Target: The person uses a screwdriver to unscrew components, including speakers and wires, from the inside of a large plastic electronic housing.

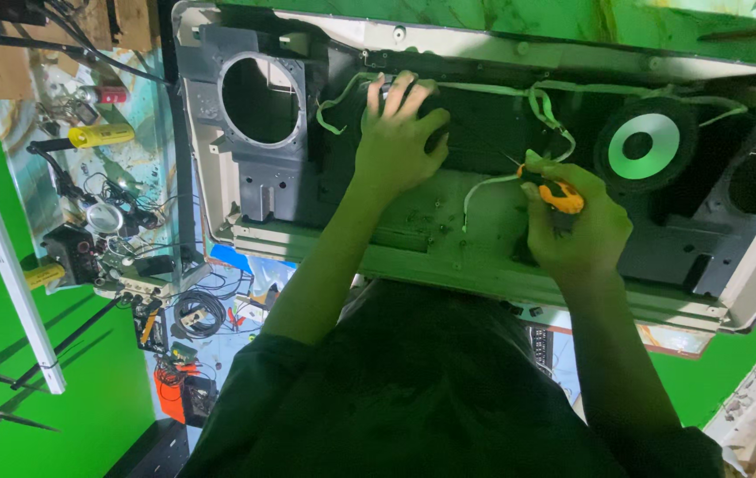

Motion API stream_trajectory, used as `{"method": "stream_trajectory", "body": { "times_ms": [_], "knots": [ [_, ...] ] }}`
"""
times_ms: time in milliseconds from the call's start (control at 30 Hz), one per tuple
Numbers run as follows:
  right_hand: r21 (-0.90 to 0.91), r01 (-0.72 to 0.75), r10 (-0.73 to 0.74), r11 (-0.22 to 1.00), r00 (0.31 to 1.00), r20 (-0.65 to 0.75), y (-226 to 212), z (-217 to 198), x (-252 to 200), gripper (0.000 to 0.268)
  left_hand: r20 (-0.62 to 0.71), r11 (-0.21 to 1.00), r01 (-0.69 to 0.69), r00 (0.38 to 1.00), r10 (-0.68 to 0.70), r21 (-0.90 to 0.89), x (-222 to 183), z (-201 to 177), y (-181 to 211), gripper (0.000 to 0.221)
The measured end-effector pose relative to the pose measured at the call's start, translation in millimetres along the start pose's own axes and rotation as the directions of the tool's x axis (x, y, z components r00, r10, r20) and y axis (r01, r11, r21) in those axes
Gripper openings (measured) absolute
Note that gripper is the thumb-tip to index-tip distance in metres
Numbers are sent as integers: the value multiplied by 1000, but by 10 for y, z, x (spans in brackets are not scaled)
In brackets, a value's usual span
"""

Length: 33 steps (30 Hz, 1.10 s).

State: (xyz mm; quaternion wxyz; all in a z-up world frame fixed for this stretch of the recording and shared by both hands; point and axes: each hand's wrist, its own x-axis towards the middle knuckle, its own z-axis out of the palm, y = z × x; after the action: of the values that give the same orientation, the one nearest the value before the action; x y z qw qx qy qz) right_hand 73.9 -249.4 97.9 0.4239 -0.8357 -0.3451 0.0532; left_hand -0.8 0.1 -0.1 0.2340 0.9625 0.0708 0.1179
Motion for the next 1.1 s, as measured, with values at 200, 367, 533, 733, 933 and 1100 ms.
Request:
{"method": "stream_trajectory", "body": {
  "times_ms": [200, 367, 533, 733, 933, 1100],
  "knots": [
    [-55, -244, 250, 968, 948, 196, -202, -139, 226, 32, 7, 1000, 8, 1000, -8, 11, 11, 16, -2, 25],
    [36, -101, 85, 994, 949, 302, -335, -173, 514, 32, 5, 1000, 5, 1000, -5, 7, 12, -11, -3, 25],
    [49, -143, 114, 989, 919, 377, -346, -121, 810, 31, 2, 1000, -12, 1000, 12, 3, -9, 10, -39, 29],
    [106, -79, 36, 991, 932, 360, -253, -172, 949, 27, -210, 957, -242, 956, 207, -159, 120, 60, -30, 32],
    [105, -17, -27, 994, 913, 406, -199, -132, 918, 28, 498, 909, 207, 867, 1, -363, 205, -24, 191, 34],
    [70, 311, -319, 948, 934, 163, -289, -129, 886, 34, 201, 929, -66, 969, 147, -363, 221, 32, 81, 21]
  ]
}}
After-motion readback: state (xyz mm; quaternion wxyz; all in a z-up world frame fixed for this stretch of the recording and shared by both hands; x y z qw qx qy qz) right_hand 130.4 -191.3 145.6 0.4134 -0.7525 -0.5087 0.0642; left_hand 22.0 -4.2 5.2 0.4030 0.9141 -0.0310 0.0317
